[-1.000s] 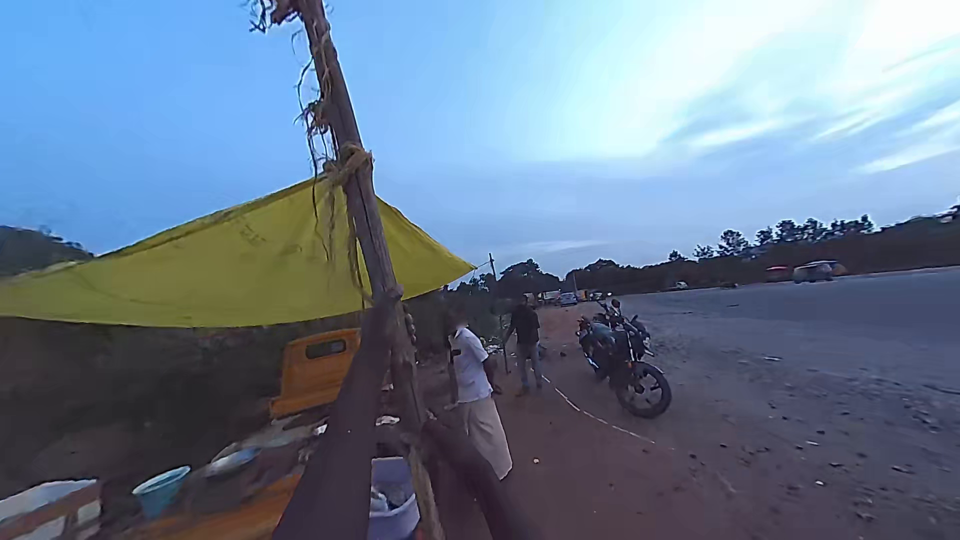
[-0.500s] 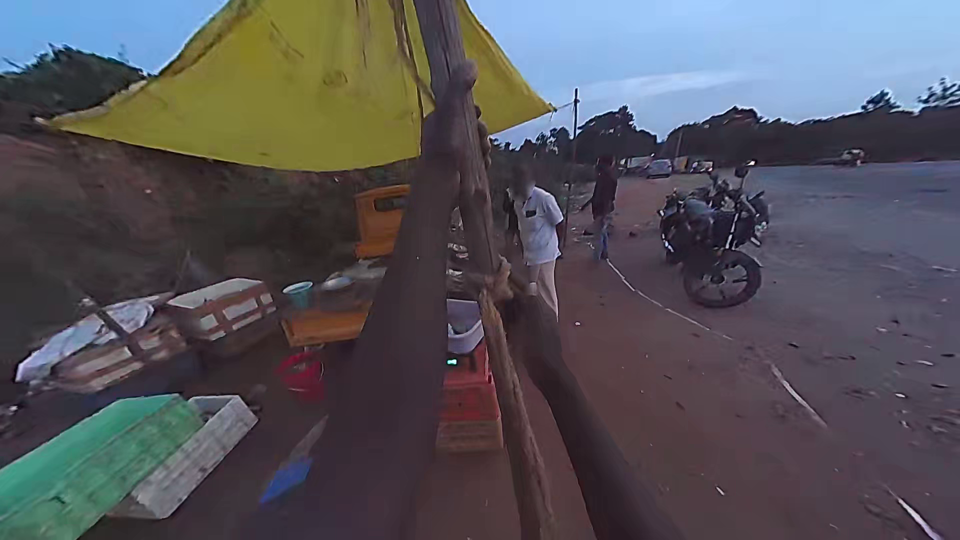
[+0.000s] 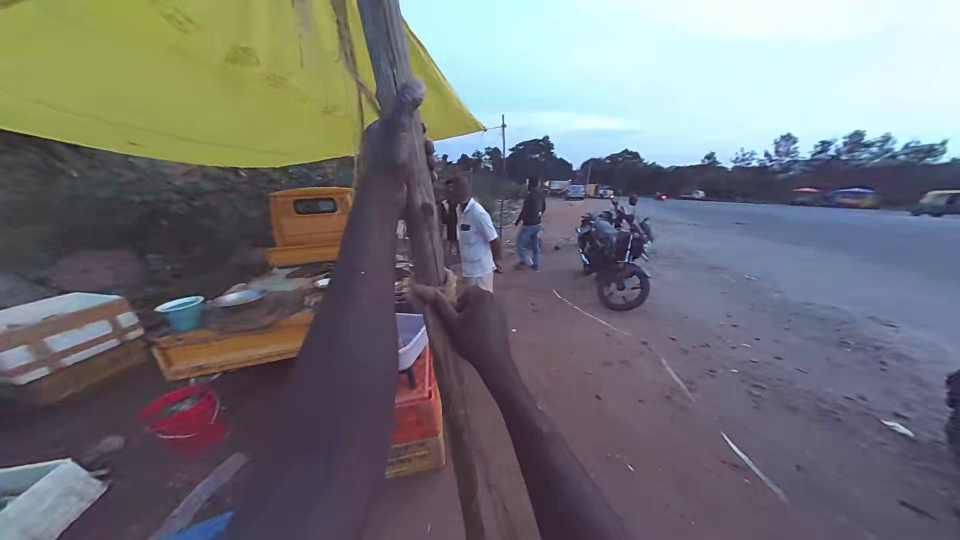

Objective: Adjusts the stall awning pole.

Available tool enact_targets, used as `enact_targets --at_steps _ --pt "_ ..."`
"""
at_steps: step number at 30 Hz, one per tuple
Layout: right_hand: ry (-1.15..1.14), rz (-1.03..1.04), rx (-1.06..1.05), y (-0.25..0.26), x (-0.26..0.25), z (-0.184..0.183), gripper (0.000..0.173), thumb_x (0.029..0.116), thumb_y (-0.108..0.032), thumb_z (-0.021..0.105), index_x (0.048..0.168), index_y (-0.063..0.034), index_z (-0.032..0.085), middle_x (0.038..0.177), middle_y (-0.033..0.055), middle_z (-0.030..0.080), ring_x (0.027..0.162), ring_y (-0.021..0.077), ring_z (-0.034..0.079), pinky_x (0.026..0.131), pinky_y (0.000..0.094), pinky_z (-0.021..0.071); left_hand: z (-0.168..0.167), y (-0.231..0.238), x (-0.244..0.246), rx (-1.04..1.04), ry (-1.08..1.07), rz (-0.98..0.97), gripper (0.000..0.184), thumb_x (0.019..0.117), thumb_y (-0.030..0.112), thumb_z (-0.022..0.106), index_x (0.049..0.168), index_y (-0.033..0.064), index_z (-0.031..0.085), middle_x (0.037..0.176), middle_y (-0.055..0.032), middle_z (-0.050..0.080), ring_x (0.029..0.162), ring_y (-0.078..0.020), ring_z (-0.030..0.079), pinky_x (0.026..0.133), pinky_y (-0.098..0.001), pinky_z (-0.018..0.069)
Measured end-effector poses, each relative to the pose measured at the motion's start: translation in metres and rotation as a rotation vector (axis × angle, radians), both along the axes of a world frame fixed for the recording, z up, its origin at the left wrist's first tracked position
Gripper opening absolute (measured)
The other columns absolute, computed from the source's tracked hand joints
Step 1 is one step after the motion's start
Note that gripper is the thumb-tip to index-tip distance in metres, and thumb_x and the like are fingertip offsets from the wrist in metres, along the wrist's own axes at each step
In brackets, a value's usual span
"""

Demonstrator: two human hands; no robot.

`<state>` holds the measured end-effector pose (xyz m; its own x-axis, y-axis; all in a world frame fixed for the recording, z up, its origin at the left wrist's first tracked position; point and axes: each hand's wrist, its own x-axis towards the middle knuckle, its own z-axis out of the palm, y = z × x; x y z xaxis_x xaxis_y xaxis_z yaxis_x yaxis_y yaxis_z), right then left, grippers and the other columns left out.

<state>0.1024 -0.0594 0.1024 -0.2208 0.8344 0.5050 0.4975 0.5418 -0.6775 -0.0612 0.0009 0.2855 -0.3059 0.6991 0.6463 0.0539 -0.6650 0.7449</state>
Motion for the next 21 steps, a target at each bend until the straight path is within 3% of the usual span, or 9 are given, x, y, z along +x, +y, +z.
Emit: enact_targets --at_steps 2,5,10,13,18,21 --pt "0.126 0.016 -0.013 -0.004 -0.001 -0.007 0.047 0.0931 -0.052 0.071 0.092 -0.0051 0.068 0.075 0.0098 0.063 0.069 0.0262 0.064 0.065 0.0493 0.0545 0.001 -0.001 0.002 -0.033 -0.031 0.01 0.059 0.0958 0.064 0.058 0.108 0.0067 0.059 0.072 -0.0032 0.063 0.058 -0.0169 0.064 0.056 -0.037 0.06" --pt "0.249 0.022 0.003 -0.008 -0.004 -0.021 0.043 0.0981 -0.046 0.066 0.098 -0.0032 0.066 0.078 0.0126 0.063 0.068 0.0272 0.063 0.062 0.0495 0.0537 0.001 -0.002 0.008 -0.063 -0.064 0.036 0.057 0.0964 0.063 0.058 0.106 0.0075 0.059 0.07 -0.003 0.062 0.055 -0.0165 0.063 0.052 -0.0356 0.0592" --pt "0.153 -0.081 0.202 0.006 -0.019 -0.048 0.051 0.0995 -0.061 0.053 0.103 -0.0106 0.061 0.075 0.0108 0.06 0.061 0.0272 0.062 0.049 0.0474 0.0523 0.005 -0.02 0.016 -0.095 -0.048 0.069 0.054 0.0972 0.062 0.058 0.112 0.0103 0.058 0.077 -0.0024 0.062 0.062 -0.0168 0.065 0.058 -0.0356 0.0604" --pt "0.142 0.011 0.104 -0.038 -0.002 -0.018 0.047 0.1023 -0.054 0.053 0.11 -0.008 0.063 0.087 0.0168 0.064 0.077 0.0353 0.066 0.06 0.0549 0.0542 0.01 -0.036 0.017 -0.088 -0.015 0.087 0.053 0.0987 0.063 0.054 0.11 0.0106 0.056 0.074 -0.0008 0.061 0.059 -0.0151 0.063 0.055 -0.033 0.059" --pt "0.166 0.022 0.045 -0.062 -0.007 -0.01 0.046 0.1035 -0.052 0.052 0.094 -0.0076 0.059 0.08 0.0167 0.06 0.07 0.0352 0.064 0.053 0.0527 0.0522 0.013 -0.056 0.005 -0.093 -0.079 0.135 0.054 0.0993 0.06 0.056 0.115 0.0084 0.056 0.077 -0.0041 0.064 0.061 -0.0178 0.066 0.056 -0.0354 0.0605" --pt "0.192 0.03 0.03 -0.057 -0.013 -0.009 0.045 0.1028 -0.05 0.054 0.095 -0.0067 0.061 0.078 0.0161 0.061 0.069 0.0345 0.064 0.054 0.0527 0.0525 0.011 -0.052 -0.001 -0.066 -0.061 0.098 0.052 0.0992 0.059 0.057 0.112 0.0089 0.059 0.078 -0.0032 0.064 0.063 -0.0174 0.065 0.058 -0.0361 0.0605"
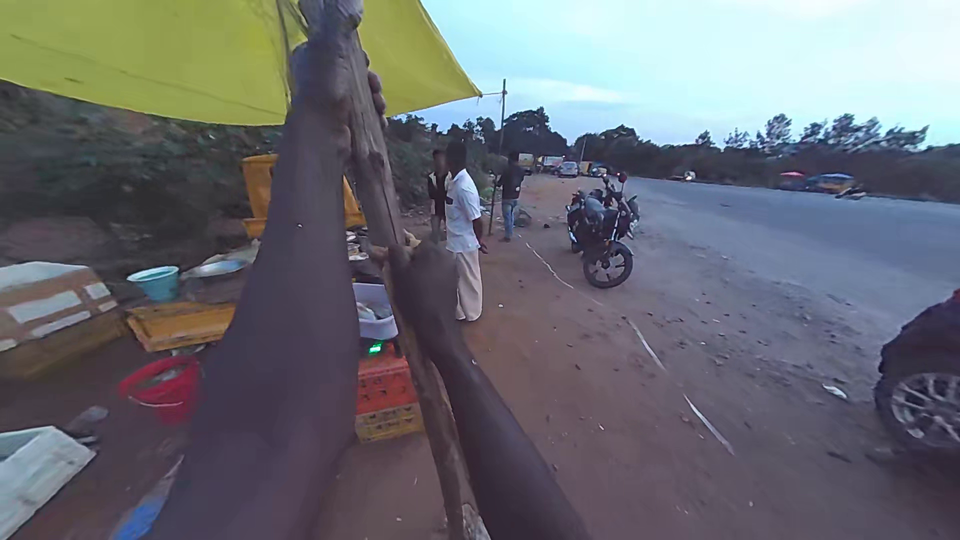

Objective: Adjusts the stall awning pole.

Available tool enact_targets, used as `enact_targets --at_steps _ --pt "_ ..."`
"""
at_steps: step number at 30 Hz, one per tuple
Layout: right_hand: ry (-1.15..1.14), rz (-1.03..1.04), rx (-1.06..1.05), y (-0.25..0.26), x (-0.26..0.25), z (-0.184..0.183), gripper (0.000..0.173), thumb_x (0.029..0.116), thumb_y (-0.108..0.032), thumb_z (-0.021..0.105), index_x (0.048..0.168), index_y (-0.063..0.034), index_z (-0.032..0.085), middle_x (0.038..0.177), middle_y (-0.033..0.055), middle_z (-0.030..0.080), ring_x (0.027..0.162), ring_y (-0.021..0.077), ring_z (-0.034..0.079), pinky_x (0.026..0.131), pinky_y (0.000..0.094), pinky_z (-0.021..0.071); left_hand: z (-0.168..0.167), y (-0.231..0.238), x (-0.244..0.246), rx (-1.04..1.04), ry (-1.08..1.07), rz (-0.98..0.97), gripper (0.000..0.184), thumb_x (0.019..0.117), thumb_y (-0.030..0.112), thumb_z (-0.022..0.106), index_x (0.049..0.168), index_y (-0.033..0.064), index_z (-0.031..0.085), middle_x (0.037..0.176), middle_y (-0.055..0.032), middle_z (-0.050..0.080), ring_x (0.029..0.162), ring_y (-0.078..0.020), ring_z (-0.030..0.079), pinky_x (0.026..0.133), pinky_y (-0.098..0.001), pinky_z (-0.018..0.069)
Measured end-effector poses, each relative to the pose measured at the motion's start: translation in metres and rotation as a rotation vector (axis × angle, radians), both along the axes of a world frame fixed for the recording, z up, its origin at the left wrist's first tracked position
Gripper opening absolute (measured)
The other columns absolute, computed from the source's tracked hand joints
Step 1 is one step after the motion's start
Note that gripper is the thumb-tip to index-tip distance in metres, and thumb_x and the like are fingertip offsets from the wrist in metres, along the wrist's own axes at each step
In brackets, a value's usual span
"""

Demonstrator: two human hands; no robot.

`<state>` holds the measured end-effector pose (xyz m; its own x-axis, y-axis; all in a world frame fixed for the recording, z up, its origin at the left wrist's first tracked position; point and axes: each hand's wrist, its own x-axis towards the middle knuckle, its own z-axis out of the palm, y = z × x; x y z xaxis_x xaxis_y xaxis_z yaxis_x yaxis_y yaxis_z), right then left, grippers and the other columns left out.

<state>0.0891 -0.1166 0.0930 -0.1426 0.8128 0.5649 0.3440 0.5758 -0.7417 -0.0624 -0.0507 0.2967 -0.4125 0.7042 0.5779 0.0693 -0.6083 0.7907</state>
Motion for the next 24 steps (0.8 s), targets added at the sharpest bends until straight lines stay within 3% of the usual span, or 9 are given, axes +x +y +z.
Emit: enact_targets --at_steps 3,7,10,12,14,18,20,22,24 --pt "-0.038 0.047 -0.001 0.004 0.013 -0.013 0.05 0.1035 -0.054 0.051 0.111 -0.0056 0.061 0.088 0.0175 0.063 0.074 0.0346 0.066 0.06 0.0533 0.0553 -0.005 0.012 -0.002 0.018 0.026 -0.045 0.049 0.1007 0.058 0.055 0.11 0.0091 0.056 0.076 -0.0026 0.06 0.06 -0.0158 0.063 0.054 -0.0346 0.0595" --pt "-0.164 0.07 -0.06 0.018 0.033 -0.008 0.078 0.0978 -0.076 0.036 0.086 -0.0032 0.063 0.074 0.0178 0.061 0.066 0.0359 0.064 0.054 0.0563 0.0526 -0.004 0.027 0.01 0.046 -0.014 -0.053 0.056 0.0965 0.06 0.061 0.113 0.0065 0.057 0.076 -0.0064 0.062 0.058 -0.0189 0.065 0.052 -0.036 0.0599" --pt "-0.048 0.157 -0.158 0.035 0.035 -0.01 0.079 0.094 -0.081 0.038 0.087 -0.0059 0.062 0.069 0.0141 0.058 0.055 0.029 0.059 0.046 0.048 0.0495 0.0 0.034 0.022 0.042 -0.038 -0.044 0.057 0.0943 0.059 0.066 0.115 0.0057 0.058 0.078 -0.0072 0.064 0.061 -0.0198 0.067 0.056 -0.0372 0.0618" --pt "0.097 0.202 -0.185 0.045 0.032 -0.016 0.071 0.0953 -0.076 0.044 0.09 -0.0086 0.065 0.07 0.0107 0.059 0.057 0.0246 0.058 0.048 0.0445 0.0482 -0.001 0.036 0.026 0.013 -0.055 -0.029 0.059 0.0929 0.059 0.067 0.118 0.0074 0.057 0.079 -0.0062 0.063 0.06 -0.0193 0.066 0.055 -0.0373 0.0615" --pt "0.063 0.142 -0.167 0.048 0.026 -0.014 0.065 0.1013 -0.067 0.042 0.1 -0.0064 0.064 0.081 0.0145 0.062 0.07 0.0307 0.063 0.057 0.0517 0.0517 -0.002 0.037 0.026 -0.019 -0.052 -0.009 0.059 0.0927 0.061 0.066 0.116 0.0078 0.057 0.076 -0.0055 0.064 0.059 -0.0191 0.066 0.054 -0.0377 0.0612" --pt "-0.046 0.003 -0.094 0.049 0.016 -0.006 0.061 0.1053 -0.058 0.041 0.1 -0.0029 0.065 0.089 0.0188 0.066 0.081 0.0356 0.068 0.066 0.0568 0.0553 -0.003 0.034 0.031 -0.021 -0.032 0.016 0.052 0.0945 0.061 0.064 0.106 0.0101 0.058 0.07 -0.0017 0.062 0.056 -0.0157 0.064 0.052 -0.0342 0.0589" --pt "-0.063 -0.008 -0.022 0.046 0.016 -0.01 0.056 0.1064 -0.052 0.043 0.099 -0.0023 0.066 0.091 0.0178 0.066 0.084 0.0336 0.068 0.07 0.0558 0.0565 -0.01 0.037 0.022 0.001 -0.04 -0.024 0.063 0.0895 0.065 0.068 0.116 0.0082 0.057 0.076 -0.0056 0.065 0.06 -0.0193 0.067 0.055 -0.0381 0.0617" --pt "-0.009 0.006 0.075 0.043 0.012 -0.004 0.044 0.104 -0.04 0.055 0.086 -0.0022 0.07 0.076 0.0121 0.067 0.072 0.0266 0.068 0.067 0.0496 0.0568 -0.002 0.039 0.008 0.052 -0.014 -0.05 0.071 0.084 0.07 0.071 0.118 0.0086 0.059 0.079 -0.0076 0.066 0.062 -0.0223 0.068 0.055 -0.0423 0.0624" --pt "0.003 0.039 0.112 0.044 0.007 0.0 0.04 0.1022 -0.033 0.058 0.078 -0.003 0.068 0.066 0.0083 0.063 0.064 0.0229 0.066 0.063 0.0457 0.0549 -0.001 0.049 -0.008 0.072 0.016 -0.078 0.072 0.0834 0.072 0.07 0.117 0.0094 0.06 0.078 -0.0082 0.066 0.062 -0.0242 0.068 0.055 -0.0448 0.062"
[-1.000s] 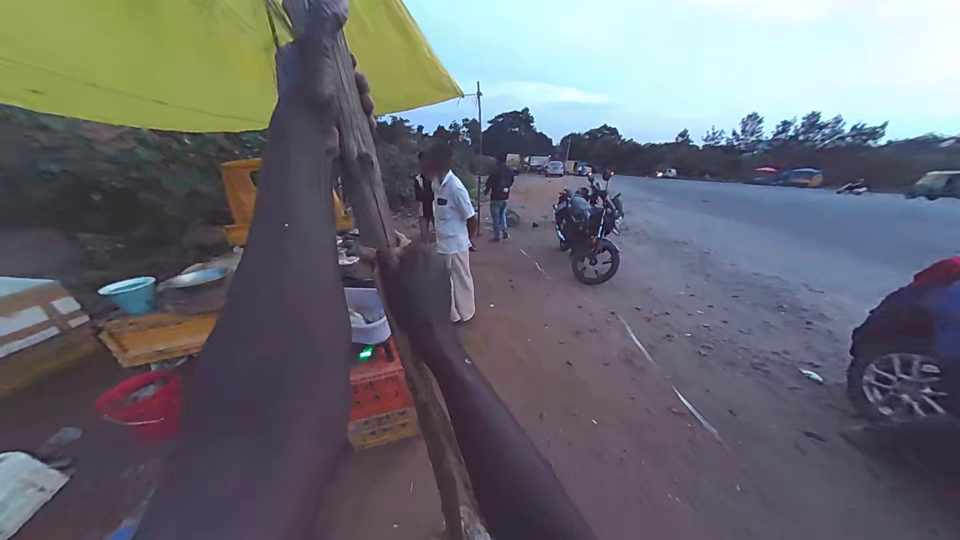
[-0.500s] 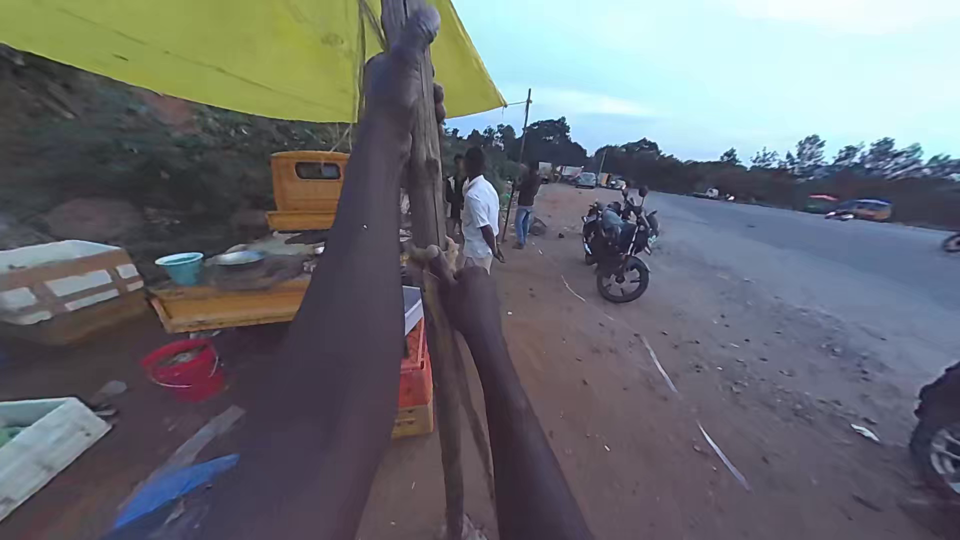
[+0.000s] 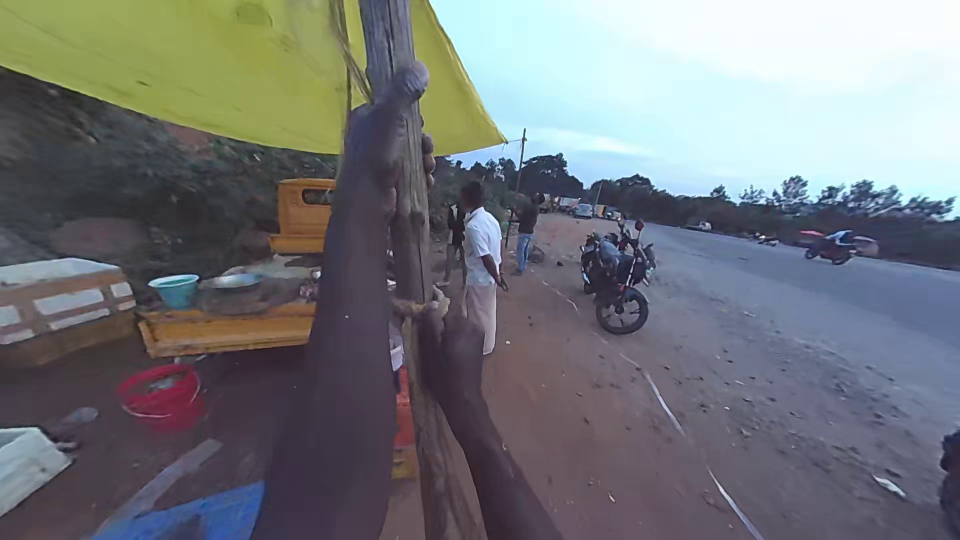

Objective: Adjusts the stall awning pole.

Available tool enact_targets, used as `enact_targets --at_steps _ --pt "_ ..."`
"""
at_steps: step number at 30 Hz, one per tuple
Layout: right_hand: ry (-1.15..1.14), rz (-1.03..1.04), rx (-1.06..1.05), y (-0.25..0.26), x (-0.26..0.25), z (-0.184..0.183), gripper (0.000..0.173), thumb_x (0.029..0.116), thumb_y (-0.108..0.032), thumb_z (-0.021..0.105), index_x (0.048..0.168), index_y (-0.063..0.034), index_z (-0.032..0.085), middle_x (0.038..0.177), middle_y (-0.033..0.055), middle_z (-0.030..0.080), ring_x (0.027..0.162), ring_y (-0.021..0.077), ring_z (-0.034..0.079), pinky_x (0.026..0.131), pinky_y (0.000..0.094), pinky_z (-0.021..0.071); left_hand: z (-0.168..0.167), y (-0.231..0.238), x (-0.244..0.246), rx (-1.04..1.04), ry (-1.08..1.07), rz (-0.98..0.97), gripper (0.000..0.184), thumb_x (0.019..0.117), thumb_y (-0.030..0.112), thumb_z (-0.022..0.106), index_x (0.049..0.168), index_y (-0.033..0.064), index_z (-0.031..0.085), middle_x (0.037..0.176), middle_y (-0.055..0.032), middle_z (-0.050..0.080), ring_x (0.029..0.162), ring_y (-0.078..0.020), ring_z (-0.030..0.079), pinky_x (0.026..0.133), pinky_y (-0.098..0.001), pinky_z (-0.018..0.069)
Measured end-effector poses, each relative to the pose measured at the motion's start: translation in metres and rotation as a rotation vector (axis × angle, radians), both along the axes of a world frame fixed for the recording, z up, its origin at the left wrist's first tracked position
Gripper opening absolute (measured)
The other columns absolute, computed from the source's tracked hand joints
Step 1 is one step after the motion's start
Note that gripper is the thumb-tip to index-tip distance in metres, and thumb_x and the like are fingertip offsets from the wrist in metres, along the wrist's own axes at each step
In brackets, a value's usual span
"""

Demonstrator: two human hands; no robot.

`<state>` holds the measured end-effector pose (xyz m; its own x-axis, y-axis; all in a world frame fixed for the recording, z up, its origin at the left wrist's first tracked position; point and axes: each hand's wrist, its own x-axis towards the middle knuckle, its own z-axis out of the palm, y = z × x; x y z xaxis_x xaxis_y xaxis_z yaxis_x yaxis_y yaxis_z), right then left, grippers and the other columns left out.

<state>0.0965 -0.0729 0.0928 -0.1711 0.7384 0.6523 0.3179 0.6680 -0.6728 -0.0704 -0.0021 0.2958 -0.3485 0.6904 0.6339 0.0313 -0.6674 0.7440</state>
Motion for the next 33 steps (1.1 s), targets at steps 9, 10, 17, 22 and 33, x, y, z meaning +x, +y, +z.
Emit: enact_targets --at_steps 9,10,17,22,33 --pt "0.162 -0.002 -0.093 0.039 0.011 -0.003 0.039 0.1028 -0.025 0.055 0.069 -0.0072 0.064 0.056 -0.0019 0.05 0.054 0.0101 0.052 0.055 0.0334 0.045 -0.011 0.034 0.04 -0.017 0.0 -0.004 0.056 0.0945 0.062 0.063 0.112 0.0095 0.057 0.071 -0.0049 0.064 0.055 -0.0186 0.065 0.048 -0.0365 0.0589" --pt "0.138 -0.018 -0.082 0.038 0.017 -0.002 0.04 0.1017 -0.026 0.056 0.066 -0.0079 0.062 0.055 -0.0027 0.049 0.053 0.0093 0.051 0.055 0.0323 0.0449 -0.012 0.052 0.033 0.023 -0.003 -0.061 0.063 0.0922 0.064 0.066 0.117 0.0067 0.057 0.074 -0.0097 0.066 0.056 -0.0231 0.067 0.049 -0.0415 0.0596" --pt "-0.465 -0.099 -0.173 0.047 0.027 0.014 0.067 0.1026 -0.066 0.037 0.073 -0.0122 0.064 0.07 0.0068 0.063 0.072 0.0245 0.067 0.063 0.0468 0.0532 -0.011 0.06 0.01 -0.027 -0.021 -0.012 0.075 0.0853 0.071 0.069 0.124 0.0068 0.057 0.079 -0.0122 0.067 0.061 -0.0272 0.068 0.053 -0.0457 0.0619" --pt "-0.418 -0.08 -0.254 0.038 0.027 0.017 0.068 0.1015 -0.069 0.036 0.089 -0.0105 0.069 0.082 0.0106 0.068 0.082 0.0289 0.07 0.069 0.0526 0.055 -0.01 0.038 0.021 -0.061 -0.039 0.033 0.068 0.0877 0.067 0.068 0.116 0.0069 0.058 0.076 -0.0089 0.065 0.06 -0.0237 0.068 0.054 -0.0439 0.0619" --pt "0.096 0.189 -0.234 -0.01 0.007 0.006 0.044 0.1075 -0.041 0.051 0.096 -0.0024 0.067 0.08 0.0143 0.065 0.073 0.0296 0.065 0.065 0.0522 0.0547 -0.002 -0.044 0.035 -0.071 -0.034 0.214 0.056 0.0932 0.064 0.063 0.11 0.0103 0.057 0.075 -0.0014 0.062 0.058 -0.0166 0.065 0.055 -0.0368 0.0604"
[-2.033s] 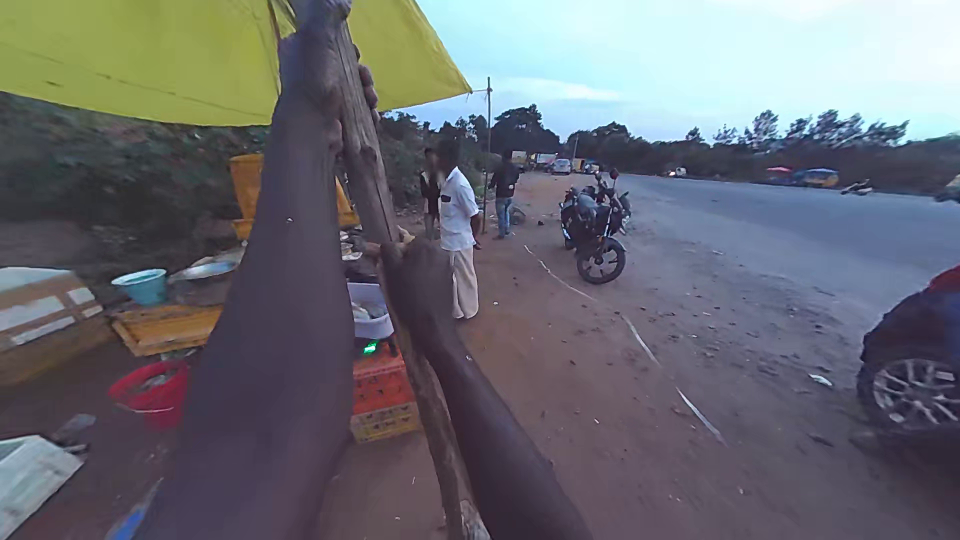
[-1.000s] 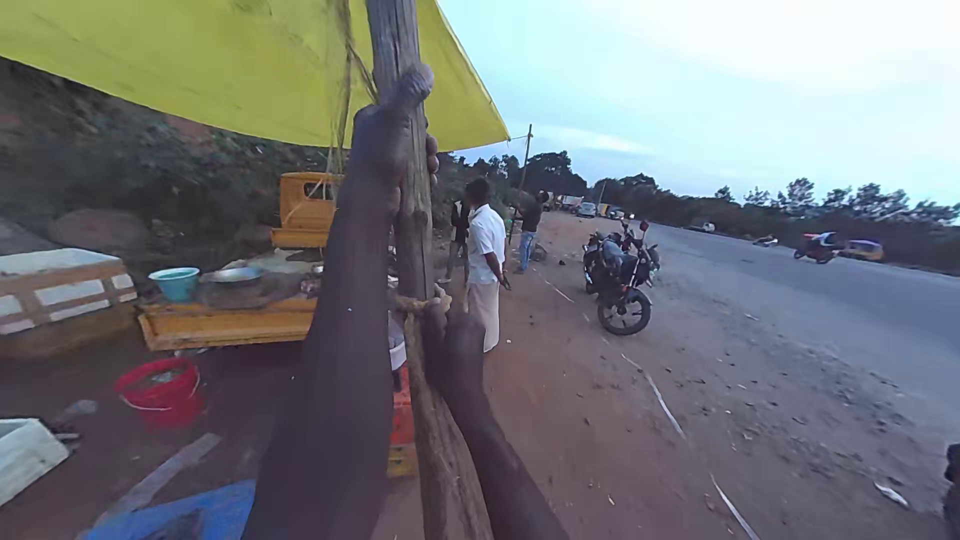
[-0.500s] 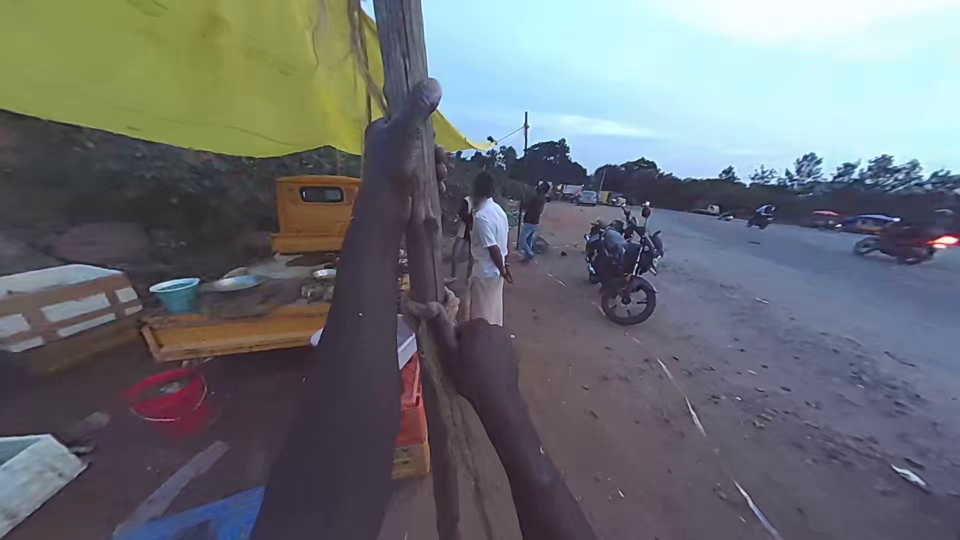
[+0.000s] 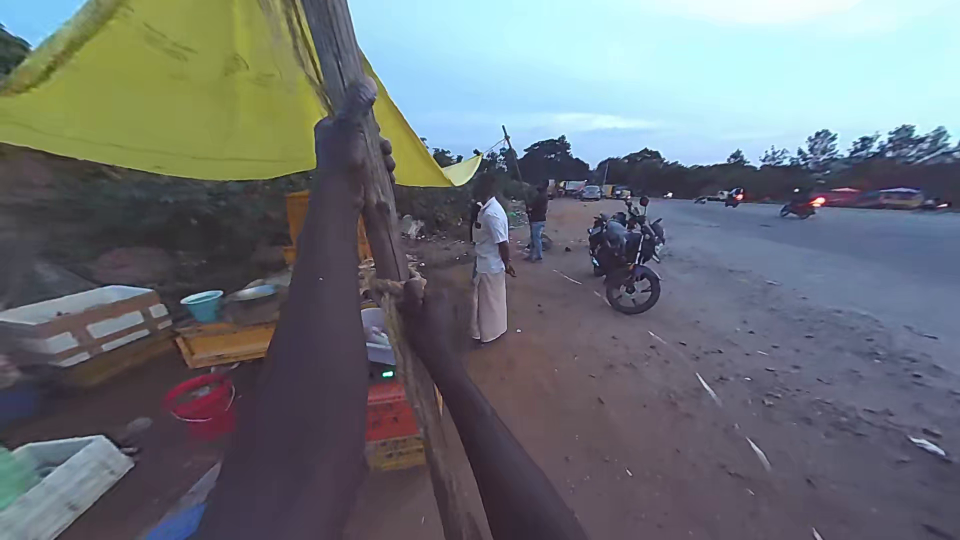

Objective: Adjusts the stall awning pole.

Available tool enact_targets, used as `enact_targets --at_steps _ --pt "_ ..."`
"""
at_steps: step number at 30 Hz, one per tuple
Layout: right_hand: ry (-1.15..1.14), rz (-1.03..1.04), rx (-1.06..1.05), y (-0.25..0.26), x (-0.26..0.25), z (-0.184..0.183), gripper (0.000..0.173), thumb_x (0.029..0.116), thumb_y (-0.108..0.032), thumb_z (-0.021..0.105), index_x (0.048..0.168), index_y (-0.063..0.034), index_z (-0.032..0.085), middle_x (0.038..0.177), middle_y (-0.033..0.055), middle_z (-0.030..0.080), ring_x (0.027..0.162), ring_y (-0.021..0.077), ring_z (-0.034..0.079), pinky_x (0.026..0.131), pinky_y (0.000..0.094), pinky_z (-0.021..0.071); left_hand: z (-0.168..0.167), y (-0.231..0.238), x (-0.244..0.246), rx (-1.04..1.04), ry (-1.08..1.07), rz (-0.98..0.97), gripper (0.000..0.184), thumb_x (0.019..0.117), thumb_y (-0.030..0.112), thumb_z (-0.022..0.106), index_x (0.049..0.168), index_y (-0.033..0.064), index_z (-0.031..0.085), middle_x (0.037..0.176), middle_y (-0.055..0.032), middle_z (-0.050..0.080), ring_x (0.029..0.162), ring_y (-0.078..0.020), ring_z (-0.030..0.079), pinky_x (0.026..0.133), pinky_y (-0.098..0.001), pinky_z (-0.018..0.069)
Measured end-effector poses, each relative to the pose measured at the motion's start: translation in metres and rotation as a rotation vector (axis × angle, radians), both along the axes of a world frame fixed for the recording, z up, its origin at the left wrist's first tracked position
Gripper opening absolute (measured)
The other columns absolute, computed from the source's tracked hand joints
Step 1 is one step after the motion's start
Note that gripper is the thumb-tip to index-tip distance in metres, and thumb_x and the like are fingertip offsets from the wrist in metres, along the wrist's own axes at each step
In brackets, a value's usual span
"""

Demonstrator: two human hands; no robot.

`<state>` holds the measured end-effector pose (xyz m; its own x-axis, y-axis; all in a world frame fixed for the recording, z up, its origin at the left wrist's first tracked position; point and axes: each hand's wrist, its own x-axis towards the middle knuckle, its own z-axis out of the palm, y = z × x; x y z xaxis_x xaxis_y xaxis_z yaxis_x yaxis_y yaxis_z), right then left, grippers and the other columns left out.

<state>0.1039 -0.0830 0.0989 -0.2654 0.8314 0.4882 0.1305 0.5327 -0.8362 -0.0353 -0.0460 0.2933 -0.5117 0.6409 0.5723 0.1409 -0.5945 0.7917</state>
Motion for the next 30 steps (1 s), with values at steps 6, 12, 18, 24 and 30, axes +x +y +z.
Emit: enact_targets --at_steps 6,12,18,24,30 --pt "0.129 0.207 -0.036 -0.047 -0.03 -0.021 0.062 0.107 -0.057 0.038 0.078 -0.0071 0.061 0.064 0.0098 0.056 0.053 0.0234 0.055 0.047 0.0438 0.0473 -0.003 -0.055 -0.049 0.012 0.035 -0.001 0.058 0.0964 0.066 0.055 0.112 0.0105 0.057 0.076 -0.0032 0.064 0.061 -0.0189 0.066 0.057 -0.0391 0.0608" --pt "-0.422 0.017 0.154 -0.08 -0.023 0.007 0.081 0.0928 -0.083 0.034 0.078 -0.0072 0.06 0.076 0.0176 0.062 0.069 0.0376 0.065 0.053 0.0566 0.0505 -0.003 -0.083 -0.08 0.05 -0.047 0.002 0.06 0.0956 0.064 0.06 0.117 0.0072 0.057 0.077 -0.0081 0.065 0.061 -0.0219 0.066 0.057 -0.0409 0.0611" --pt "-0.075 0.109 0.059 -0.051 -0.031 0.0 0.054 0.1088 -0.047 0.043 0.083 -0.0051 0.066 0.073 0.0122 0.064 0.064 0.0275 0.063 0.056 0.0501 0.0521 0.002 -0.056 -0.057 0.045 -0.056 -0.027 0.055 0.0968 0.061 0.06 0.107 0.0073 0.056 0.071 -0.0061 0.062 0.055 -0.0201 0.064 0.052 -0.0397 0.0603" --pt "0.294 0.136 -0.097 -0.043 -0.037 -0.017 0.052 0.1088 -0.05 0.04 0.084 -0.0101 0.063 0.065 0.0015 0.054 0.054 0.0116 0.052 0.048 0.0322 0.0462 -0.007 -0.02 -0.049 0.072 0.013 -0.092 0.066 0.0927 0.062 0.065 0.125 0.0066 0.054 0.083 -0.0075 0.066 0.062 -0.0205 0.067 0.055 -0.0379 0.0609" --pt "-0.474 -0.037 0.185 -0.011 0.002 0.016 0.066 0.1057 -0.061 0.037 0.082 -0.0037 0.061 0.066 0.0146 0.057 0.052 0.0306 0.057 0.047 0.0498 0.0472 -0.004 -0.017 -0.03 0.025 -0.075 -0.064 0.048 0.0987 0.053 0.062 0.116 0.0089 0.058 0.077 -0.0057 0.064 0.056 -0.0175 0.065 0.048 -0.0339 0.0583"
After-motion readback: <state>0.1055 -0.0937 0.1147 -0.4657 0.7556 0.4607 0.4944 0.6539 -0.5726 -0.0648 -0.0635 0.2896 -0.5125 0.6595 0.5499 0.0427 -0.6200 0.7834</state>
